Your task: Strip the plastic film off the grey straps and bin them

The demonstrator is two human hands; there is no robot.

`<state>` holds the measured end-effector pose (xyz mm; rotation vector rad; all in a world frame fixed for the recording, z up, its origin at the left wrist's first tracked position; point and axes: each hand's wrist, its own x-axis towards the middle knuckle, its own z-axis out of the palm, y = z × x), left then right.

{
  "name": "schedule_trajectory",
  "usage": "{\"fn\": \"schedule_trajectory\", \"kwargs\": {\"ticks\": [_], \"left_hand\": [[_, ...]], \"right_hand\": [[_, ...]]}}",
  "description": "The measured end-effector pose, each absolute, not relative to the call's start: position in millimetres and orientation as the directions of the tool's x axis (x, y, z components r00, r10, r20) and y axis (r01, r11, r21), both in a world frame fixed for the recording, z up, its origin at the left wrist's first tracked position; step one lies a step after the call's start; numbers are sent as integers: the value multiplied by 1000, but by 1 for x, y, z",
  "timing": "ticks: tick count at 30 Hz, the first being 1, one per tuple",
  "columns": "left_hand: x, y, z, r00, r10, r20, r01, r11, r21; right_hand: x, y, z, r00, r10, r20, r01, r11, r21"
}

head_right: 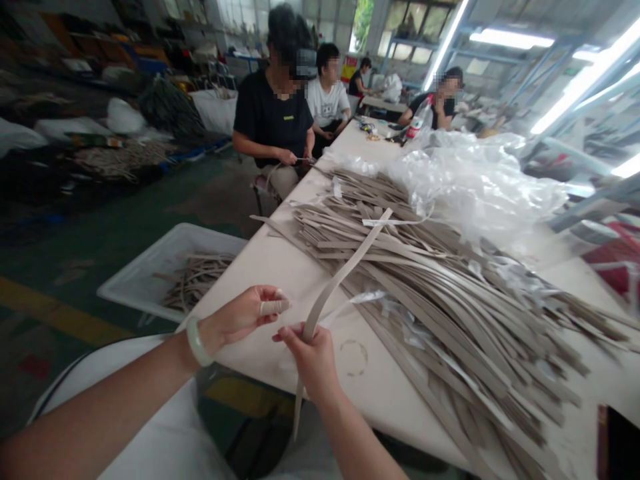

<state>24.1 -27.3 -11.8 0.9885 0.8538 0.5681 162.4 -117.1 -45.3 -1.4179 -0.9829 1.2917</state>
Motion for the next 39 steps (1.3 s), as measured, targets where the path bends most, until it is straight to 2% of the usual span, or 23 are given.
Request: {"fn": "schedule_trajectory", "kwargs": {"ticks": [4, 7, 10, 12, 14, 16, 17, 19, 20, 24, 27, 28, 30, 34, 36, 39], "left_hand": [[39, -43, -10, 535, 759, -370, -172, 528, 832], [37, -42, -5, 527, 791, -311, -205, 473, 857], [29, -38, -2, 531, 826, -188, -158, 315, 936], [25, -36, -3, 558, 820, -125, -97, 214, 972], [24, -36, -5, 585, 805, -96, -49, 153, 987], [25, -37, -7, 592, 802, -82, 1, 101, 995], [26, -38, -8, 593, 801, -77, 29, 74, 997], [27, -39, -10, 606, 792, -73, 79, 31, 996], [28, -40, -12, 614, 786, -74, 96, 19, 995], [29, -41, -15, 626, 776, -78, 147, -20, 989], [30, -39, -17, 625, 778, -69, 173, -52, 984], [29, -39, -18, 625, 778, -69, 179, -56, 982], [29, -39, -19, 626, 776, -74, 191, -61, 980], [30, -40, -21, 643, 759, -103, 204, -40, 978], [32, -41, -22, 654, 747, -119, 203, -22, 979], [34, -43, -21, 671, 731, -122, 194, -14, 981]], "right_hand": [[153, -126, -51, 66, 958, -278, -142, -266, -953], [171, -133, -50, 104, 951, -291, -321, -244, -915], [215, -135, -36, 201, 961, -191, -477, -74, -876], [248, -134, -25, 333, 942, -39, -523, 150, -839], [272, -135, -17, 417, 900, 128, -395, 307, -866], [285, -137, -16, 323, 917, 232, -60, 265, -962], [288, -140, -16, 231, 945, 233, 148, 202, -968], [291, -144, -15, 83, 979, 188, 478, 126, -869], [292, -146, -12, 49, 980, 195, 574, 132, -808], [296, -149, -1, -7, 952, 305, 736, 211, -643], [294, -147, -8, -105, 972, 211, 798, 209, -565], [293, -146, -12, -125, 977, 172, 796, 202, -570], [288, -147, -18, -81, 984, 157, 732, 166, -660], [274, -146, -2, 132, 963, 237, 351, 178, -919], [264, -142, 13, 115, 957, 267, 207, 240, -948], [249, -131, 26, 11, 939, 345, 210, 335, -919]]}}
